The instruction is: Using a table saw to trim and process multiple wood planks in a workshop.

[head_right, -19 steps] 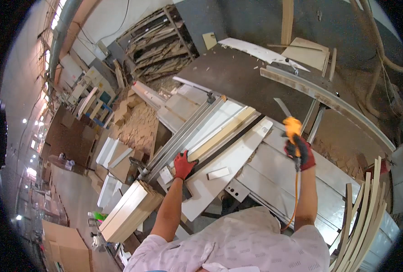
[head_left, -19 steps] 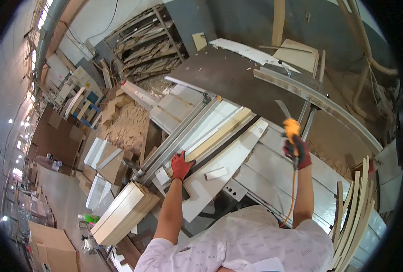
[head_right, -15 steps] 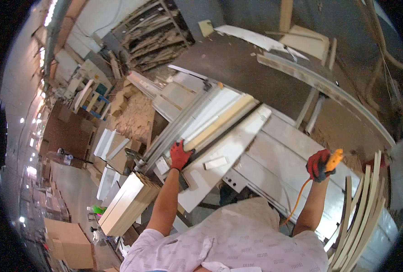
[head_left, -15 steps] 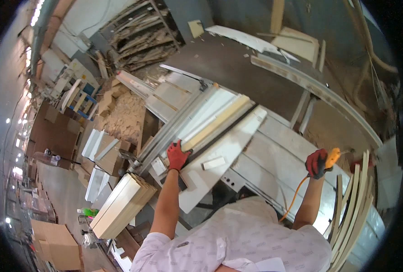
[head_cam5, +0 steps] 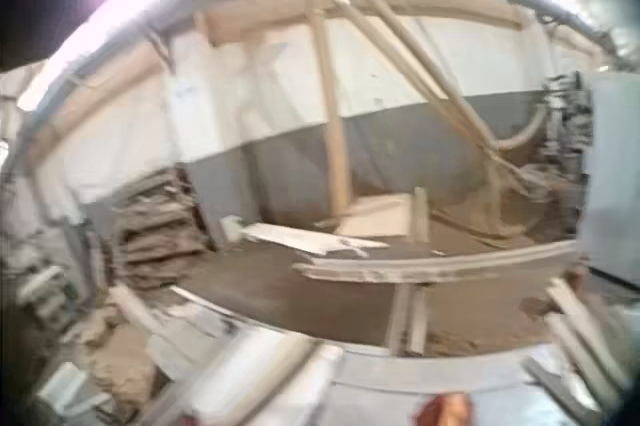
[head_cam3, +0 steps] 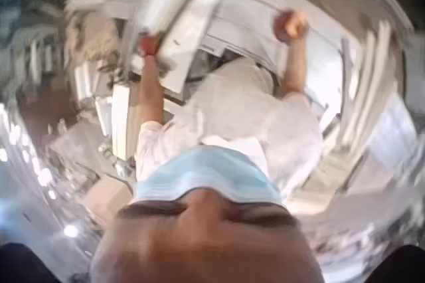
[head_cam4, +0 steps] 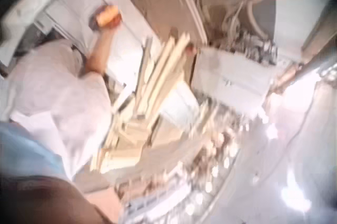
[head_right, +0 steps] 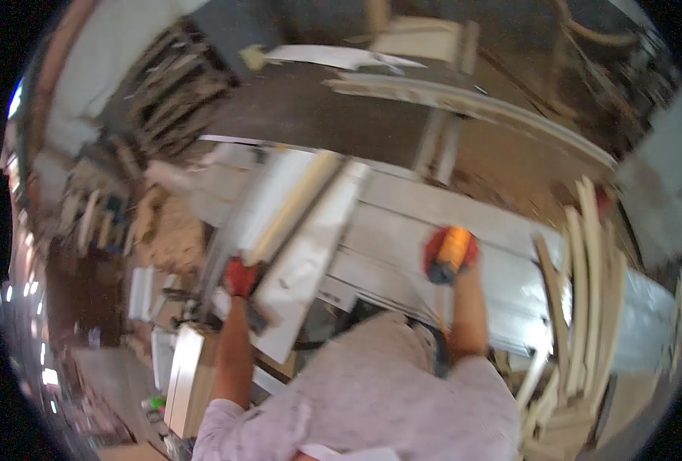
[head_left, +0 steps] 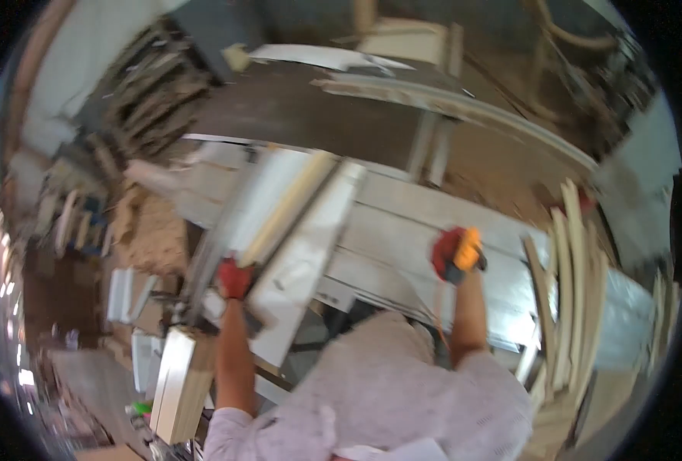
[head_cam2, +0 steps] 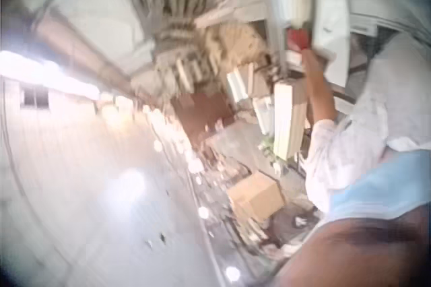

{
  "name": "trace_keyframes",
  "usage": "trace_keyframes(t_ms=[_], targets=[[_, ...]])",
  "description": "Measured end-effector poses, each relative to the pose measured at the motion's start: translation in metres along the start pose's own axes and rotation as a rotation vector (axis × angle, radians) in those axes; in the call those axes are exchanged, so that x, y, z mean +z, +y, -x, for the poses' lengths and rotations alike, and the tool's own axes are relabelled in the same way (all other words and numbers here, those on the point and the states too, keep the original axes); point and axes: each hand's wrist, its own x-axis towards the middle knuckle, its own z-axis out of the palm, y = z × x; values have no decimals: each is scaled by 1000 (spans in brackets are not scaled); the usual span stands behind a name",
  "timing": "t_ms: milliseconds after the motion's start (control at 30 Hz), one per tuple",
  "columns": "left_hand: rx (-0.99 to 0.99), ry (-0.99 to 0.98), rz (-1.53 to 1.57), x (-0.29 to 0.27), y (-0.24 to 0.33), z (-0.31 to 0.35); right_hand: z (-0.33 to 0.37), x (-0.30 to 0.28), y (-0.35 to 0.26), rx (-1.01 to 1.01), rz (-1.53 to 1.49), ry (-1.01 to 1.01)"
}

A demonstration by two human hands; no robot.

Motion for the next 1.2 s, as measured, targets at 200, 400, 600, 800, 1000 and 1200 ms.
trace_keyframes(t_ms=[200, 400, 600, 800, 1000, 1200], targets=[[15, 8, 30, -9, -33, 0, -15, 41, -15, 36, 142, -156], [-74, -33, -72, 10, -41, 43, 27, 42, -34, 179, 409, 384], [37, 51, -72, -20, -32, 13, -17, -1, -26, 688, 1916, 497], [-65, -316, -25, -25, -51, -4, -8, -30, 20, 838, 2301, 482], [-165, -110, -125, -30, -48, 27, -6, -16, 28, 922, 2385, 553], [-194, -188, -444, -46, -81, 40, -36, 2, 42, 634, 2524, 395]])
